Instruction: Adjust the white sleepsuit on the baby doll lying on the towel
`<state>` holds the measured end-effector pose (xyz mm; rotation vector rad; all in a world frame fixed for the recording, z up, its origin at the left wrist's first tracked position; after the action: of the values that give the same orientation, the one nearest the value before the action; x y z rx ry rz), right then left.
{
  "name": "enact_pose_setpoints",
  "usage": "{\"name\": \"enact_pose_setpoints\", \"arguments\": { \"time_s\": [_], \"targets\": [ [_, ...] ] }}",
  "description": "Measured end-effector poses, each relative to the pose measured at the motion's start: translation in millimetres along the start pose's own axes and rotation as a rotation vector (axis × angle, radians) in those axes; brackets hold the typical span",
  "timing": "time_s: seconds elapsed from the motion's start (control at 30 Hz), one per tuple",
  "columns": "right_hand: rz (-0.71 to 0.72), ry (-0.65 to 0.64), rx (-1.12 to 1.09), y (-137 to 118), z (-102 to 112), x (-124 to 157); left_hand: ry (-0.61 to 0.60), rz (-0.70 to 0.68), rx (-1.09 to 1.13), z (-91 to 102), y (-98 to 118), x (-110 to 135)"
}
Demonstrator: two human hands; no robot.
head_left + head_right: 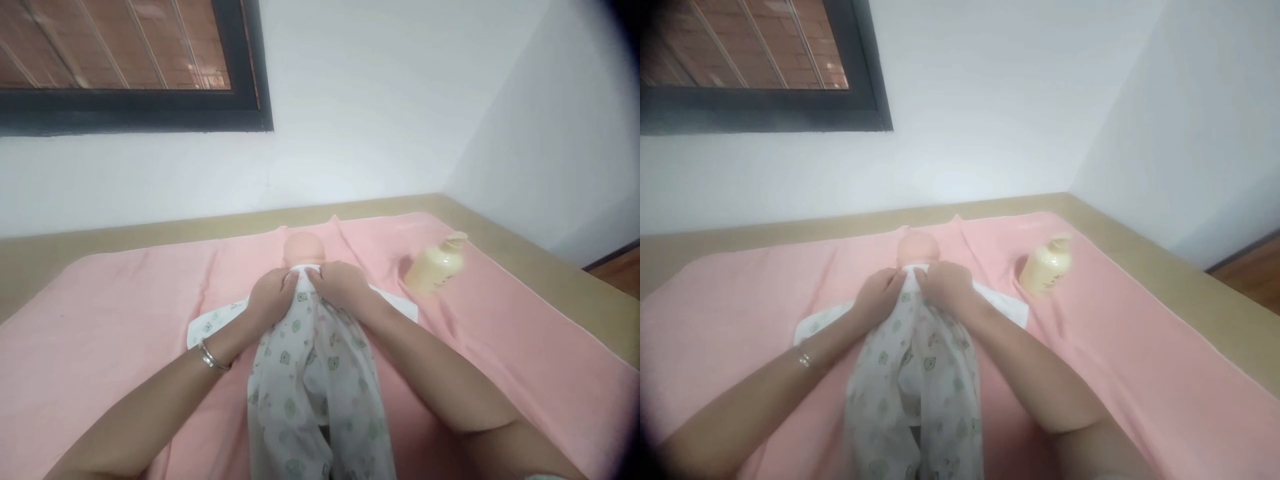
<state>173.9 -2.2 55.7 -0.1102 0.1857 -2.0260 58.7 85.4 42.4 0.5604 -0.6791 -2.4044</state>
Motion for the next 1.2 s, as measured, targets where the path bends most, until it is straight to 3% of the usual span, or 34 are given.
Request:
{"name": "enact_pose_setpoints", "arguments": {
  "time_s": [0.17, 0.3, 0.47, 1.2],
  "targets": [
    [-0.053, -0.136, -0.135, 12, -8, -9, -0.011, 0.054, 0.034, -3.6, -6, 0],
    [-0.069, -0.084, -0.113, 14, -11, -12, 0.061, 0.066, 0.058, -2.7, -12, 1],
    [-0.067, -0.04, -0.102, 16, -19, -15, 0.07, 0.053, 0.055, -2.8, -13, 2],
    [-0.053, -0.048, -0.098, 17, -20, -15, 0.063, 0.064, 0.075, -3.0, -13, 3]
  ]
}}
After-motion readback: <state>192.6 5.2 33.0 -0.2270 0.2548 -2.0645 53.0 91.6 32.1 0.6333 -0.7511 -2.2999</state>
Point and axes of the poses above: each hand's wrist, its own x-axis away from the middle knuckle, its own z-axis out of the back of the hand, y = z × x, the point moved 6 cm from there along -x, towards the middle knuckle, and after that the axes turned 7 degrees about x, right-handed, at the moved point
